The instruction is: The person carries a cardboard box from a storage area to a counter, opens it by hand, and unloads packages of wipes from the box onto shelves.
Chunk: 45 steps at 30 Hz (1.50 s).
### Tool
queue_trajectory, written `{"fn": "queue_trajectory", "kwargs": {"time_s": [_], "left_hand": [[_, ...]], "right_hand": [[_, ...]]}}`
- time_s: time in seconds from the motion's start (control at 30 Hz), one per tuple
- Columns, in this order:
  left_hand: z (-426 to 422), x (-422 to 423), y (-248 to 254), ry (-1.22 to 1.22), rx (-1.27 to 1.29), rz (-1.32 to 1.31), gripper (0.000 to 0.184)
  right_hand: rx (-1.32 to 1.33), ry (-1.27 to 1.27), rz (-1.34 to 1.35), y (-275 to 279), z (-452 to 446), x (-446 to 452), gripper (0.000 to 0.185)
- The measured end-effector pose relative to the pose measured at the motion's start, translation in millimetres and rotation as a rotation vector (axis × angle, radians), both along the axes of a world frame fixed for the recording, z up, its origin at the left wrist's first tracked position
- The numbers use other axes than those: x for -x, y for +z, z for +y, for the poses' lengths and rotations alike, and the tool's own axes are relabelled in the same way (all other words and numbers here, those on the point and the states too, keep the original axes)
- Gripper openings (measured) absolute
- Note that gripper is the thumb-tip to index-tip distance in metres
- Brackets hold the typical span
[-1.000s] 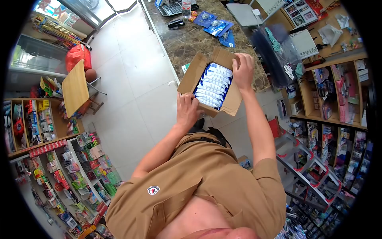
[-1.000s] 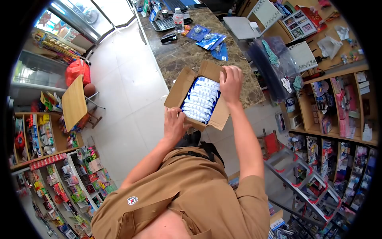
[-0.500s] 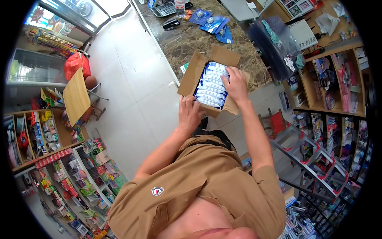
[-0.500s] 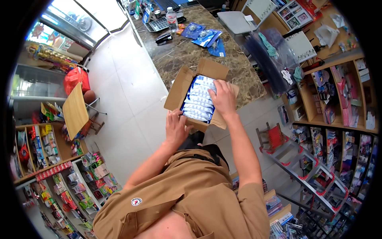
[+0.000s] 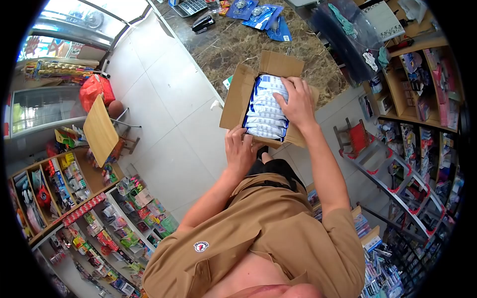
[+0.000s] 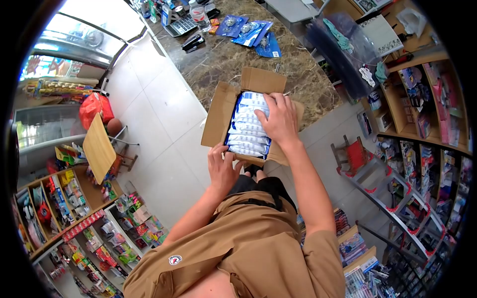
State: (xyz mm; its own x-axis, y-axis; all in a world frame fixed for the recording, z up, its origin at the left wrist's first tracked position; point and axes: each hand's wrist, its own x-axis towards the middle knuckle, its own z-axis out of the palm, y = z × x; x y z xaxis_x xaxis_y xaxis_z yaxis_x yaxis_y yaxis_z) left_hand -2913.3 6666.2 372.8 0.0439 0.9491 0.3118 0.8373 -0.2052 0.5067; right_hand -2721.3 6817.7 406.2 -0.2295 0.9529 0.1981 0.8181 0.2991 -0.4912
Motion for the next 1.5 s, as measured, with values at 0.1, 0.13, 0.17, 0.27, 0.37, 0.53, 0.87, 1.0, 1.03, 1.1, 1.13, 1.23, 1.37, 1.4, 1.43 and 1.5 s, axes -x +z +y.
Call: {"fn": "queue_trajectory", "kwargs": {"time_s": [0.1,0.13,0.17,0.27,0.37,0.53,0.87,1.0,1.03,1.1,1.13,1.23,1.37,1.4,1.43,1.5], "left_hand": [[2.0,-1.7,-3.0,0.013,-0.013,0.012,0.043],[2.8,-1.8,-4.1,0.022,-0.020,0.012,0.042],[3.6,-2.1,-5.1,0.017,-0.016,0.016,0.042],[4.6,-2.0,-8.1,0.023,-0.026,0.010,0.040],[4.3,-1.5,-11.8,0.012,-0.005,0.001,0.041],[4.6,-1.1,-13.6,0.016,-0.005,0.008,0.039],[5.2,-2.1,-14.7,0.033,0.001,0.018,0.037],[6.0,-2.3,-14.2,0.036,0.005,0.012,0.036],[6.5,-2.4,-14.1,0.037,0.007,0.007,0.036],[6.4,-2.5,-14.3,0.036,0.005,0.007,0.036],[6.4,-2.6,-14.5,0.035,0.002,0.006,0.036],[7.3,-3.5,-12.3,0.037,0.001,0.005,0.036],[5.9,-3.2,-10.4,0.026,0.011,0.005,0.037],[5.5,-3.6,-12.3,0.027,0.005,-0.009,0.039],[5.6,-4.1,-13.6,0.029,-0.004,-0.023,0.041],[5.1,-5.0,-13.4,0.030,0.001,-0.016,0.041]], "right_hand": [[0.030,-0.008,-0.014,1.6,2.6,1.1,0.050],[0.033,-0.009,-0.019,2.1,3.4,1.5,0.049],[0.036,-0.014,-0.016,3.1,4.1,1.9,0.049],[0.043,-0.017,-0.040,6.2,5.3,3.1,0.049],[0.061,-0.018,-0.044,8.6,7.7,3.2,0.049],[0.161,-0.022,-0.076,14.6,13.2,4.2,0.052],[0.263,-0.004,-0.083,22.3,19.2,2.2,0.057],[0.264,0.036,-0.064,19.7,12.1,-2.1,0.063],[0.212,0.066,-0.072,18.0,10.8,-3.6,0.067],[0.284,0.087,-0.068,18.5,10.1,-5.8,0.072],[0.355,0.108,-0.065,20.3,10.1,-5.9,0.078],[0.503,0.168,-0.162,35.7,21.0,-5.5,0.087],[0.347,0.226,-0.109,26.8,15.1,-12.1,0.089],[0.310,0.225,-0.090,25.7,13.1,-13.2,0.089],[0.270,0.224,-0.071,24.6,11.8,-13.9,0.088],[0.213,0.220,-0.038,19.6,8.7,-14.7,0.088]]}}
